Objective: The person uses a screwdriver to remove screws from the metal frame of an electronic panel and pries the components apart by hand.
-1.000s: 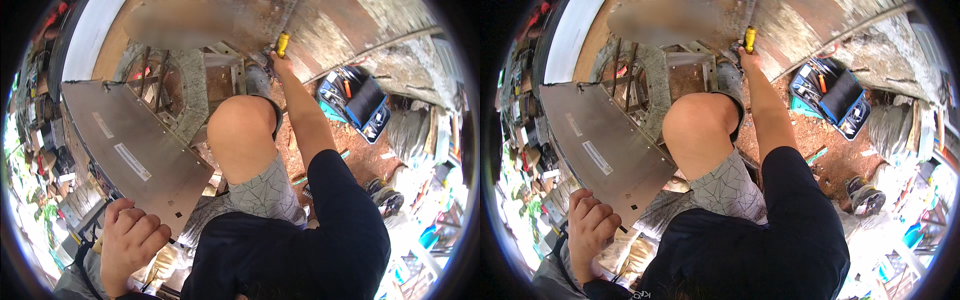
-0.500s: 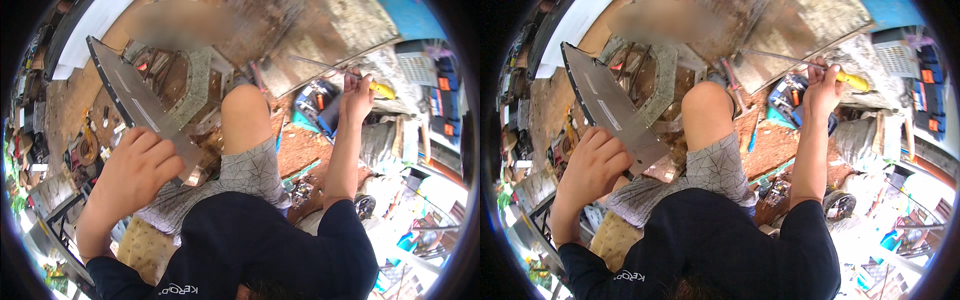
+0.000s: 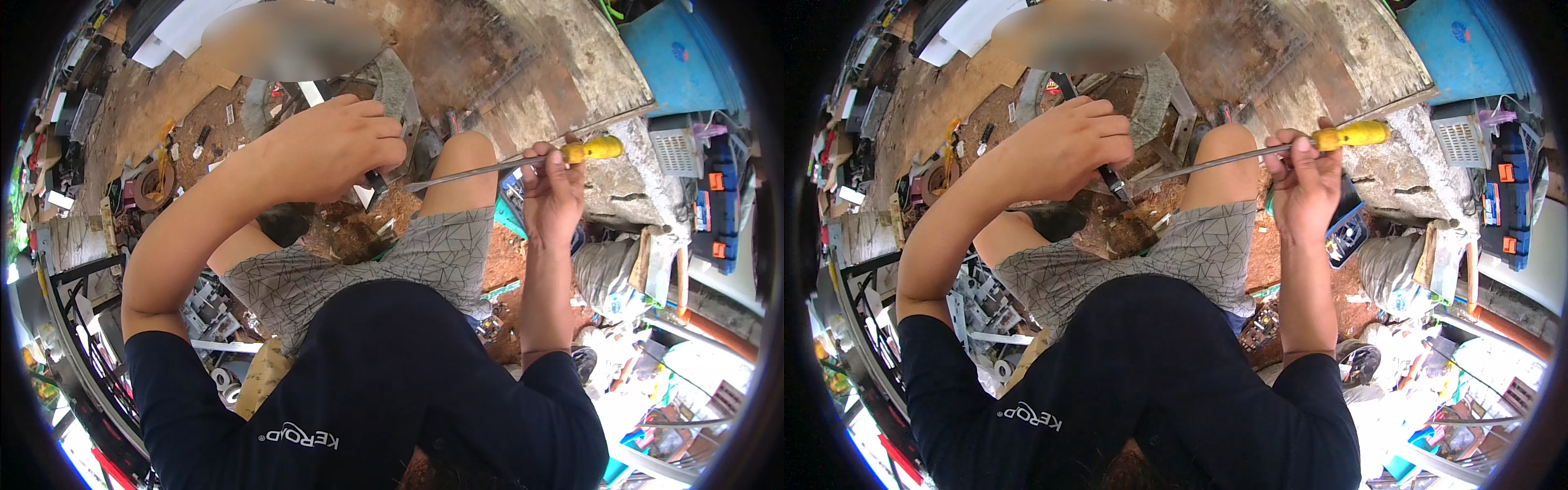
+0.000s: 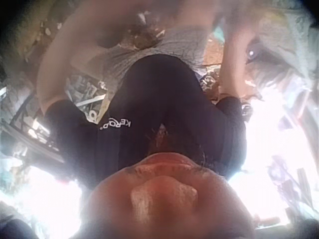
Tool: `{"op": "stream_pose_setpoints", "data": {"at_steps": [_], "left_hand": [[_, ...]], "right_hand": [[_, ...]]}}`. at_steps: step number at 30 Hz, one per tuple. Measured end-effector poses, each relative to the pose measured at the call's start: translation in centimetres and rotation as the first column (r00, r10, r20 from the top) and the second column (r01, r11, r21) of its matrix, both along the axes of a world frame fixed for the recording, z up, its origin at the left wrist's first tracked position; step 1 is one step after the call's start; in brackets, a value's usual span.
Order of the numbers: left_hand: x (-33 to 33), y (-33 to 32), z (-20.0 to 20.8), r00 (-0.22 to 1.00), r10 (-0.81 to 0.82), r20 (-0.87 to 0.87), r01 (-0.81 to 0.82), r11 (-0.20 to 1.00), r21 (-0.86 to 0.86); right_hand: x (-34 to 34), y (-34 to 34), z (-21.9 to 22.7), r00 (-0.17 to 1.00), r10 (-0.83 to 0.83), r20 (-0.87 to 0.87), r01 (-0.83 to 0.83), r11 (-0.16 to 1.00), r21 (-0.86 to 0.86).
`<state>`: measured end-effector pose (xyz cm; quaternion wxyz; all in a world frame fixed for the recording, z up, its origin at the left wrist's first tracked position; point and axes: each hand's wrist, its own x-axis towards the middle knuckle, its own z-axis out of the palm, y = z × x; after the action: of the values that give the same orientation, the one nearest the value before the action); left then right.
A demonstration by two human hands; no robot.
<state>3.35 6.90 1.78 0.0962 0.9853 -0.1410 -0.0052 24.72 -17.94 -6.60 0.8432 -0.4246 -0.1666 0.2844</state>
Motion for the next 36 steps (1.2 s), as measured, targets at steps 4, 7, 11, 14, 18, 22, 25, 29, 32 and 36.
{"op": "stream_pose_setpoints", "data": {"at_steps": [4,7,11,14,18,22,25,29,32,36], "left_hand": [[-0.5,0.0,-0.2,1.0,0.006,0.018,-0.005,0.998,-0.066],[-0.8,0.1,-0.3,1.0,0.013,0.027,-0.011,0.997,-0.078],[-1.4,0.4,-0.3,1.0,-0.003,0.024,0.003,1.0,-0.007],[-1.5,0.8,-0.2,0.997,0.012,0.071,-0.002,0.99,-0.143],[-1.4,0.9,-0.5,0.997,-0.003,0.077,0.019,0.977,-0.21],[-1.3,0.9,-0.8,0.996,-0.002,0.093,0.022,0.975,-0.222],[-1.3,0.9,-0.7,0.995,0.002,0.095,0.02,0.975,-0.223],[-1.2,0.9,-0.6,0.993,-0.005,0.114,0.026,0.984,-0.176],[-1.3,0.9,-0.5,0.995,-0.015,0.103,0.031,0.986,-0.164],[-1.3,0.8,-0.4,0.992,-0.009,0.128,0.035,0.978,-0.207]], "right_hand": [[-1.3,1.9,-0.2,0.999,-0.008,-0.049,0.009,1.0,0.019],[-1.5,2.5,-0.5,0.998,-0.003,-0.058,0.002,1.0,-0.025],[-1.9,2.8,-1.2,0.996,-0.023,-0.087,0.016,0.997,-0.073],[-2.1,3.2,-1.6,0.99,-0.032,-0.136,0.021,0.996,-0.084],[-2.2,3.7,-1.9,0.982,-0.022,-0.189,0.006,0.996,-0.085],[-2.3,4.1,-1.9,0.99,-0.012,-0.142,-0.001,0.995,-0.096],[-2.3,4.3,-1.8,0.989,-0.003,-0.151,-0.011,0.995,-0.094],[-2.6,4.5,-1.8,0.988,0.01,-0.157,-0.024,0.996,-0.09],[-2.6,4.9,-2.1,0.979,0.001,-0.202,-0.024,0.994,-0.111],[-1.9,5.7,-2.7,0.962,0.082,-0.261,-0.129,0.977,-0.17]]}}
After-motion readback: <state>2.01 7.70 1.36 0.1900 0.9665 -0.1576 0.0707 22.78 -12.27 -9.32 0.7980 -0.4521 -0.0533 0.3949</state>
